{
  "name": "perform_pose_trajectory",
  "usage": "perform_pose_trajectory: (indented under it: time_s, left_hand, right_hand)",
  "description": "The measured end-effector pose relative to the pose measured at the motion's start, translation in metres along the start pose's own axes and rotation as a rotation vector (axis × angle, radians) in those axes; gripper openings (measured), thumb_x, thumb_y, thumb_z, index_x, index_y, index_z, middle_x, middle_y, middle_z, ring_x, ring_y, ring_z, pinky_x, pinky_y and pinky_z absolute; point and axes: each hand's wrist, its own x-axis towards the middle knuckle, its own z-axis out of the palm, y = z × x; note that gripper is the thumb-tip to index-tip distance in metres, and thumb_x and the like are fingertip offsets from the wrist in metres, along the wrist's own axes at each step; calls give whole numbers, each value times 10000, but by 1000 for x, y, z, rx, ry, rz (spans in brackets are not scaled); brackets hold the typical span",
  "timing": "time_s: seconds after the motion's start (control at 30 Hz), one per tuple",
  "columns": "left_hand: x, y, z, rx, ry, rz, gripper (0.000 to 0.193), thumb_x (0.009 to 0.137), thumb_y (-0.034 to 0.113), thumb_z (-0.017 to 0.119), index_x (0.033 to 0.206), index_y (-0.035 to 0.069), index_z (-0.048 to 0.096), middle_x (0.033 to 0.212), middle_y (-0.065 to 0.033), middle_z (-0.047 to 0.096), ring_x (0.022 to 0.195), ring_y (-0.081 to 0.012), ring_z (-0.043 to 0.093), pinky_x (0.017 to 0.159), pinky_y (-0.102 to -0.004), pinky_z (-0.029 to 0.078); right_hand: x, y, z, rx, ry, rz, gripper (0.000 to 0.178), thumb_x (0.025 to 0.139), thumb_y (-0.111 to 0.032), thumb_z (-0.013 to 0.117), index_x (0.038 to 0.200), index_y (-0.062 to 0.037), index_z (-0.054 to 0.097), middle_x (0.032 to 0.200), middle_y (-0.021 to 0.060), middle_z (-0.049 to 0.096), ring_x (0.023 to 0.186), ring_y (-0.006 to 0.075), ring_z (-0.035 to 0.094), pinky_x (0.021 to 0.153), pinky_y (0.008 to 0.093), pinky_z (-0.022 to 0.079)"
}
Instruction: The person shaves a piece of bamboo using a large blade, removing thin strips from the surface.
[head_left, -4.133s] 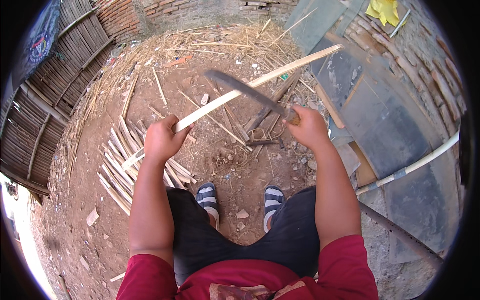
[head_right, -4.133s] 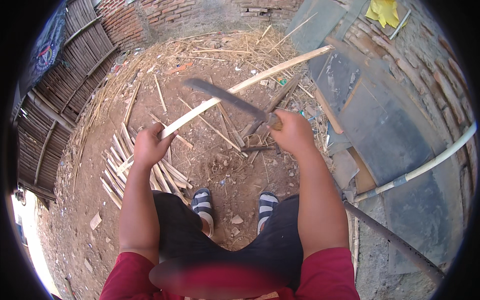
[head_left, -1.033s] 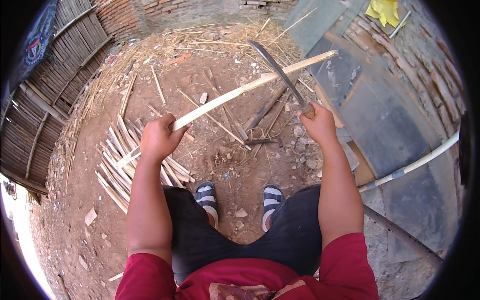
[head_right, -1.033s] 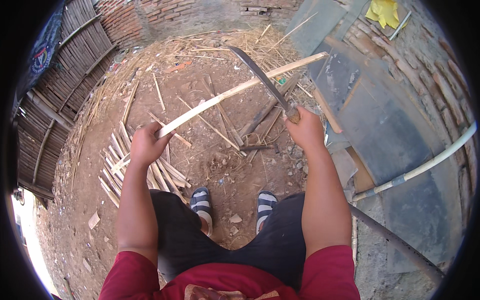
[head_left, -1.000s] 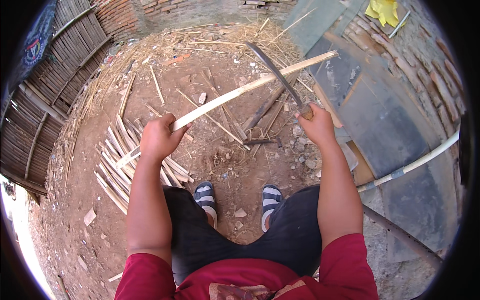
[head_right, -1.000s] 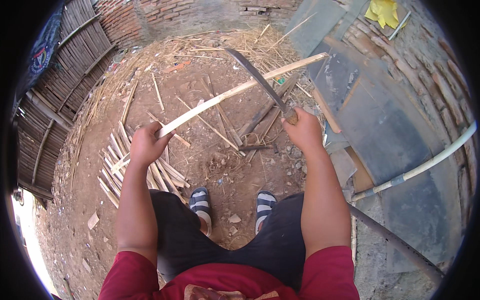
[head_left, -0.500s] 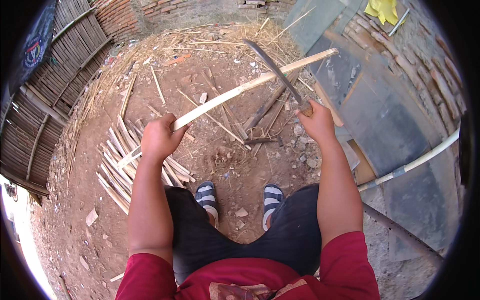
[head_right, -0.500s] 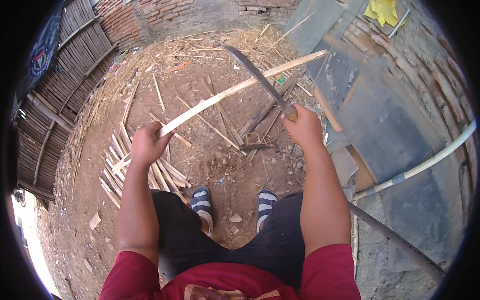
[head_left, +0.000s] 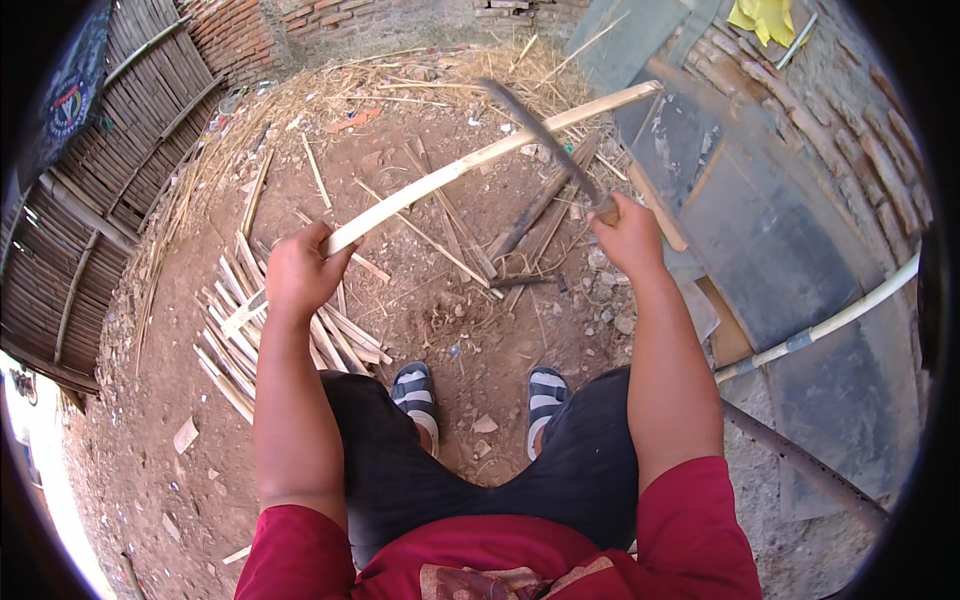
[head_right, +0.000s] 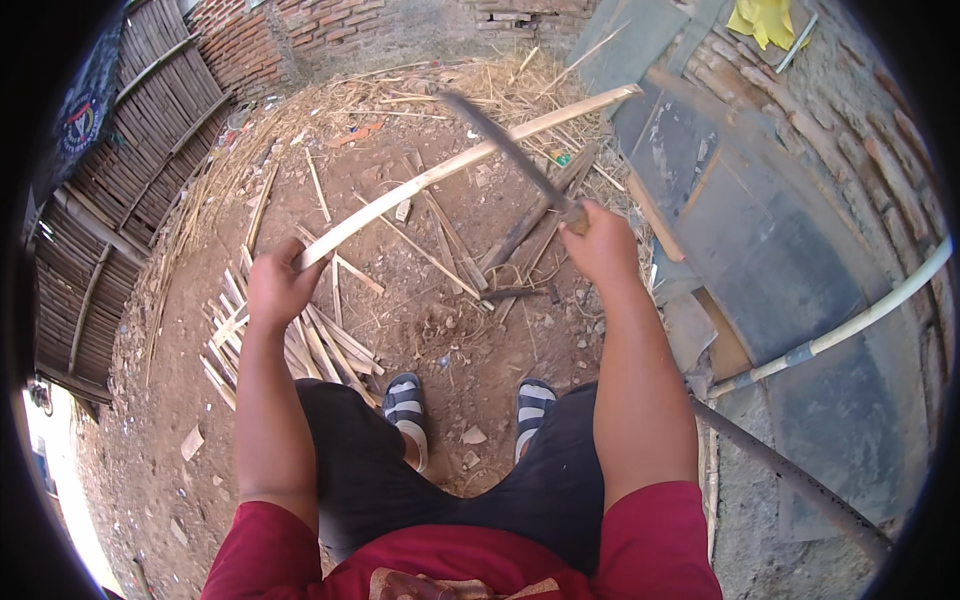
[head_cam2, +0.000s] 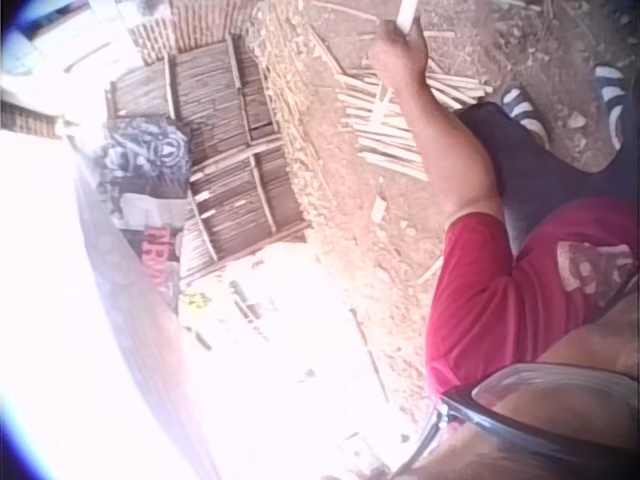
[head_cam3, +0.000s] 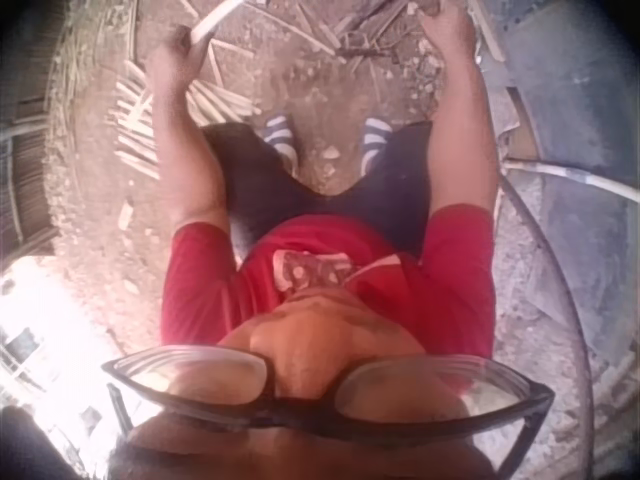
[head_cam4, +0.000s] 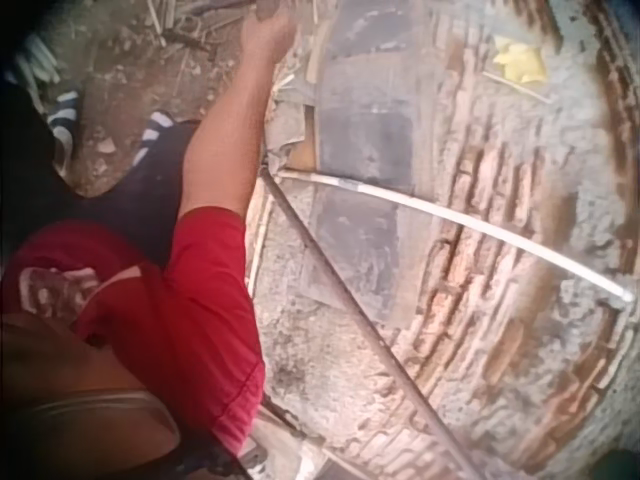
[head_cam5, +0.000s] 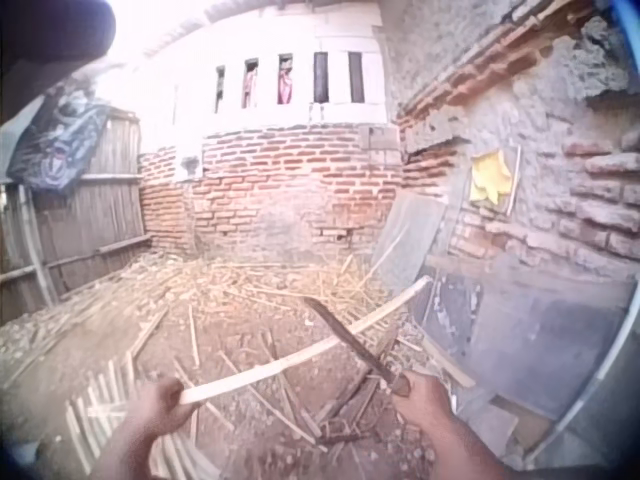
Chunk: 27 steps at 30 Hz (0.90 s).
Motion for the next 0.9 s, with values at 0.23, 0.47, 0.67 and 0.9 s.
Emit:
perform_pose_trajectory:
  time_s: [0.23,0.47,0.67,0.9]
  left_hand:
    - [0,8,4,44,-99,-15,442,852,462,814,837,38,686,713,-170,678,729,-397,686,681,-486,537]
    - [-1,7,3,30,-107,-24,478,841,485,822,804,35,664,703,-173,663,718,-395,677,656,-489,523]
    - [0,7,8,-6,-85,3,392,847,388,833,831,21,697,672,-182,640,637,-384,631,617,-456,480]
    - [-3,12,12,-22,-88,-5,466,844,457,824,779,29,651,688,-174,651,686,-391,663,645,-484,514]
  right_hand:
    - [-17,-14,8,-190,-85,-151,340,848,-275,773,1130,-91,725,946,204,737,913,395,715,799,476,560]
    - [-12,-35,0,-104,-223,-160,313,844,-306,786,1079,-108,729,933,195,741,869,387,717,779,485,557]
    - [2,32,-2,39,-64,40,452,851,-357,792,1188,-66,721,990,219,745,919,389,726,813,488,554]
    - [-25,-34,7,-151,-209,-396,385,839,-312,794,1140,-85,716,958,185,740,930,421,702,805,490,559]
